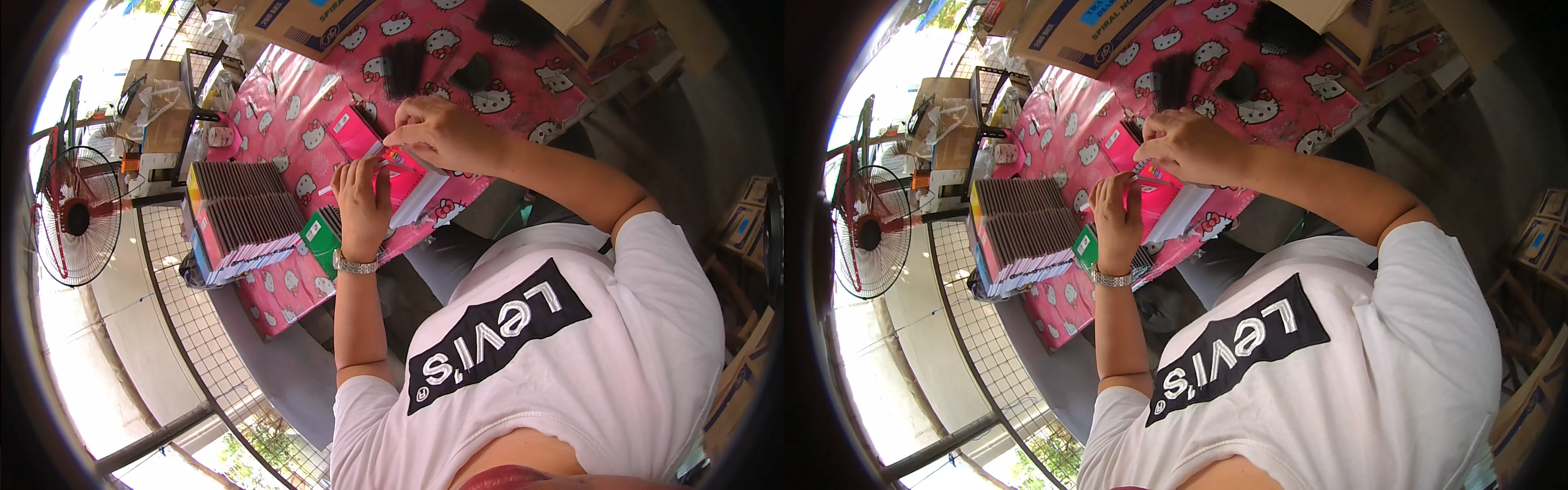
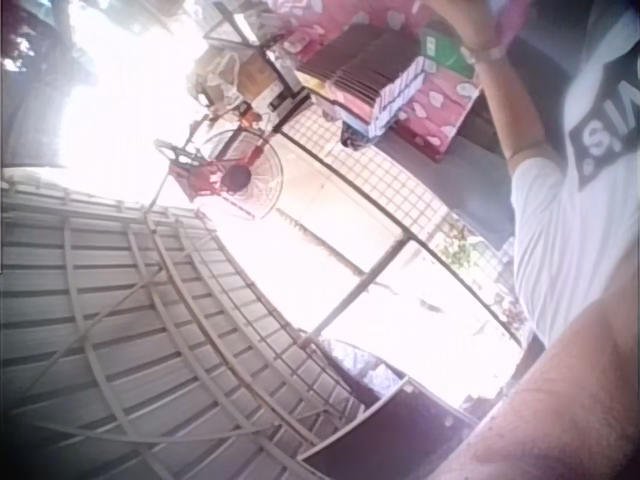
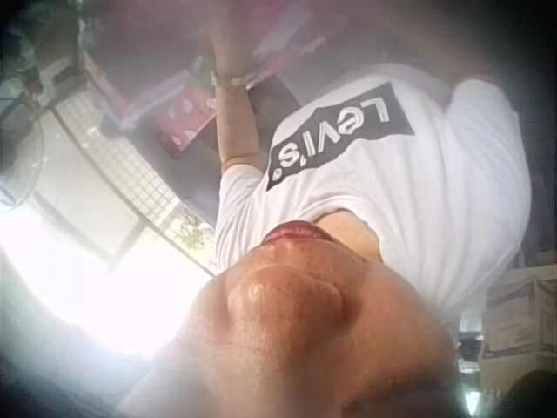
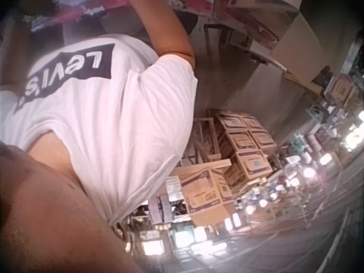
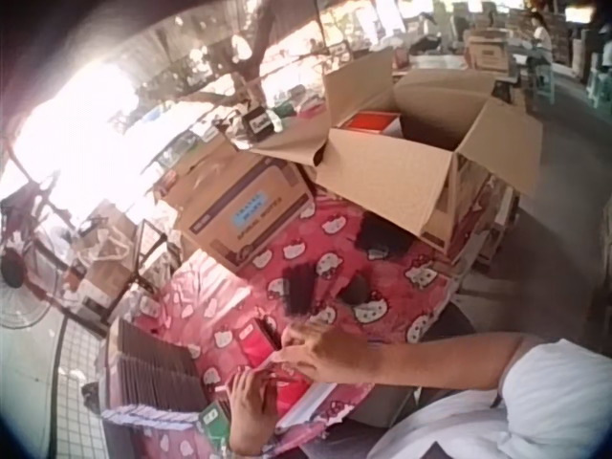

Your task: The person assembles spiral notebooks by inserting a plastic spiral coil through the pre-punched holes of notebook covers and paper stacks, then uses a blue tool to bend the ends of the coil to secure it, and finally stacks the completed notebooks.

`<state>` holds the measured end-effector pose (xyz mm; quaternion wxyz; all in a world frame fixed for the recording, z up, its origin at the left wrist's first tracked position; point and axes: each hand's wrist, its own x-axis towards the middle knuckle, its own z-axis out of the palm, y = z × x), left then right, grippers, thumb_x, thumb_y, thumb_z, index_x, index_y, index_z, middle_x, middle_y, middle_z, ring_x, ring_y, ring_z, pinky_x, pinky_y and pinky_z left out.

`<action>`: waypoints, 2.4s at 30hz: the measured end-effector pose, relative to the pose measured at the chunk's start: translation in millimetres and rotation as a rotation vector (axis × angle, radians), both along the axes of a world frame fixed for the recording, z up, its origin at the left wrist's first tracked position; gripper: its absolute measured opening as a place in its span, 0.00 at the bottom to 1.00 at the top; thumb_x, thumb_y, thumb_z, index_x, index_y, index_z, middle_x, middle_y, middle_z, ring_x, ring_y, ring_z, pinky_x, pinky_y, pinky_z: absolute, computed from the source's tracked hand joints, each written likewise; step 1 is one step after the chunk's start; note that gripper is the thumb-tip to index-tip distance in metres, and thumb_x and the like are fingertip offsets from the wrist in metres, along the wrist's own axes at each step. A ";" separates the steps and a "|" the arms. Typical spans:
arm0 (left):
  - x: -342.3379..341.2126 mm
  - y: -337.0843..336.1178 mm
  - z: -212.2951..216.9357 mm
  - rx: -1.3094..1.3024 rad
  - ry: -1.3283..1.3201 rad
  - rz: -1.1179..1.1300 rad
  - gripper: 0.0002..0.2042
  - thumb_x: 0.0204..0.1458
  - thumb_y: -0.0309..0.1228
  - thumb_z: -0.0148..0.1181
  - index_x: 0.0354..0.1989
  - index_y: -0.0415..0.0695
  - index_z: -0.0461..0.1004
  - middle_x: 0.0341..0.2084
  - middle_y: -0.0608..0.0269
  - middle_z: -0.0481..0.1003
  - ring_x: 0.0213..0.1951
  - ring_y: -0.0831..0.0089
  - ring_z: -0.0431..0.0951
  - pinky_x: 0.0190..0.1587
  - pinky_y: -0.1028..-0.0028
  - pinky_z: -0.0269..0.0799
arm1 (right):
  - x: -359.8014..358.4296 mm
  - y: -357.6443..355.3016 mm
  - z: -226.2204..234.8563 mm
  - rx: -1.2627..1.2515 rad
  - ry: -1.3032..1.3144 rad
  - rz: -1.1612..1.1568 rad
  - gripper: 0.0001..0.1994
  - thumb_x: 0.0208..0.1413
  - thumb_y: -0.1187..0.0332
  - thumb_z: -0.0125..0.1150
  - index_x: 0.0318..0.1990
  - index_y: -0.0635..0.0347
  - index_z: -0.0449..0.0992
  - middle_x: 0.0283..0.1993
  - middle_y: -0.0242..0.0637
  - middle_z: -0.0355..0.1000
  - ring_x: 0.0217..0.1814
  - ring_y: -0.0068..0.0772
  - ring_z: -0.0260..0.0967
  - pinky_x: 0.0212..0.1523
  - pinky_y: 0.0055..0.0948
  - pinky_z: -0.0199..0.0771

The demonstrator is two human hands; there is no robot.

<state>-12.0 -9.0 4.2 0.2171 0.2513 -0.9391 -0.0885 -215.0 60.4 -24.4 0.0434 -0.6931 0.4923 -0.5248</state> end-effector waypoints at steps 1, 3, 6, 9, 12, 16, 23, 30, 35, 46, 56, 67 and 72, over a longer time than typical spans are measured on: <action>-0.4 0.4 -0.2 -0.002 0.003 0.000 0.08 0.55 0.25 0.56 0.43 0.42 0.73 0.37 0.58 0.76 0.43 0.58 0.74 0.57 0.58 0.60 | 0.8 0.0 -2.0 -0.036 0.024 -0.036 0.12 0.44 0.76 0.65 0.39 0.53 0.81 0.35 0.34 0.69 0.41 0.38 0.72 0.44 0.37 0.72; 0.0 1.2 -1.0 -0.005 0.006 0.000 0.07 0.55 0.25 0.57 0.42 0.42 0.73 0.37 0.58 0.77 0.42 0.58 0.74 0.59 0.58 0.59 | 2.8 1.2 -6.0 -0.027 0.010 0.006 0.13 0.44 0.78 0.64 0.40 0.53 0.80 0.36 0.33 0.69 0.39 0.37 0.71 0.43 0.36 0.71; -4.0 9.3 -0.6 0.013 0.040 -0.012 0.07 0.55 0.25 0.57 0.41 0.43 0.74 0.36 0.59 0.77 0.42 0.58 0.74 0.60 0.57 0.58 | 1.5 2.7 -8.3 -0.036 -0.051 0.072 0.11 0.44 0.79 0.63 0.37 0.54 0.79 0.35 0.34 0.68 0.39 0.38 0.71 0.42 0.36 0.71; -6.0 10.5 -4.6 0.016 0.047 0.006 0.07 0.54 0.24 0.58 0.41 0.43 0.74 0.36 0.59 0.77 0.42 0.58 0.74 0.59 0.58 0.59 | -1.1 5.6 -12.7 -0.030 -0.134 0.108 0.10 0.47 0.79 0.62 0.37 0.55 0.79 0.34 0.34 0.68 0.38 0.36 0.70 0.40 0.34 0.71; -8.0 13.4 -2.9 0.006 0.047 0.002 0.06 0.54 0.24 0.58 0.40 0.43 0.74 0.35 0.59 0.77 0.41 0.58 0.74 0.57 0.58 0.59 | -0.7 10.8 -11.4 0.026 -0.184 0.169 0.08 0.50 0.78 0.62 0.38 0.57 0.79 0.35 0.35 0.68 0.38 0.35 0.71 0.36 0.32 0.72; -8.1 15.6 -3.7 -0.009 0.097 0.003 0.09 0.53 0.24 0.58 0.43 0.43 0.72 0.37 0.59 0.76 0.41 0.57 0.74 0.56 0.58 0.59 | -6.3 12.9 -16.0 0.212 -0.120 0.213 0.09 0.54 0.73 0.62 0.43 0.58 0.77 0.40 0.37 0.70 0.39 0.37 0.74 0.35 0.35 0.74; -4.0 17.1 -3.5 -0.067 0.009 -0.027 0.14 0.51 0.24 0.59 0.46 0.42 0.69 0.38 0.59 0.75 0.43 0.57 0.72 0.56 0.58 0.59 | 2.5 24.8 24.4 0.354 0.106 0.093 0.19 0.55 0.70 0.62 0.55 0.57 0.70 0.40 0.43 0.73 0.40 0.43 0.76 0.38 0.40 0.77; -2.8 14.3 -6.3 -0.078 0.069 -0.047 0.14 0.51 0.27 0.62 0.46 0.43 0.70 0.38 0.59 0.75 0.42 0.58 0.73 0.55 0.58 0.60 | -13.4 10.6 36.0 0.733 -0.222 0.425 0.22 0.59 0.68 0.59 0.61 0.57 0.64 0.42 0.45 0.73 0.34 0.34 0.76 0.36 0.34 0.77; -3.3 15.4 -3.9 -0.060 0.031 -0.017 0.11 0.52 0.27 0.62 0.43 0.42 0.72 0.36 0.59 0.76 0.41 0.58 0.74 0.54 0.60 0.61 | -11.9 13.0 31.0 0.793 -0.256 0.422 0.12 0.60 0.68 0.59 0.49 0.61 0.73 0.38 0.39 0.74 0.31 0.30 0.74 0.32 0.31 0.73; -5.4 20.1 -4.2 -0.076 0.065 -0.018 0.14 0.52 0.27 0.61 0.47 0.43 0.70 0.37 0.59 0.76 0.40 0.59 0.74 0.50 0.61 0.62 | 20.5 28.3 6.5 0.176 -0.242 0.072 0.07 0.56 0.73 0.60 0.41 0.60 0.73 0.35 0.44 0.75 0.37 0.50 0.75 0.37 0.40 0.74; -0.7 17.5 -2.5 -0.079 0.019 -0.043 0.13 0.52 0.26 0.61 0.45 0.43 0.71 0.34 0.59 0.75 0.40 0.58 0.73 0.52 0.60 0.62 | -66.0 -36.2 -58.6 0.584 -0.069 -0.315 0.21 0.59 0.54 0.59 0.51 0.61 0.72 0.55 0.56 0.68 0.56 0.53 0.68 0.55 0.44 0.70; -1.9 19.3 -2.0 0.055 0.100 0.029 0.11 0.51 0.27 0.64 0.42 0.43 0.73 0.35 0.63 0.77 0.40 0.62 0.75 0.52 0.63 0.61 | -61.1 -33.2 -4.4 0.939 -0.331 0.204 0.18 0.57 0.57 0.62 0.46 0.63 0.76 0.43 0.45 0.76 0.42 0.37 0.74 0.45 0.34 0.74; -2.2 16.5 -5.2 0.002 0.065 0.053 0.10 0.51 0.28 0.64 0.41 0.43 0.74 0.35 0.62 0.77 0.41 0.62 0.75 0.51 0.64 0.61 | -9.7 15.8 39.0 0.733 -0.179 0.352 0.08 0.56 0.70 0.62 0.39 0.66 0.76 0.36 0.40 0.75 0.34 0.35 0.74 0.35 0.34 0.72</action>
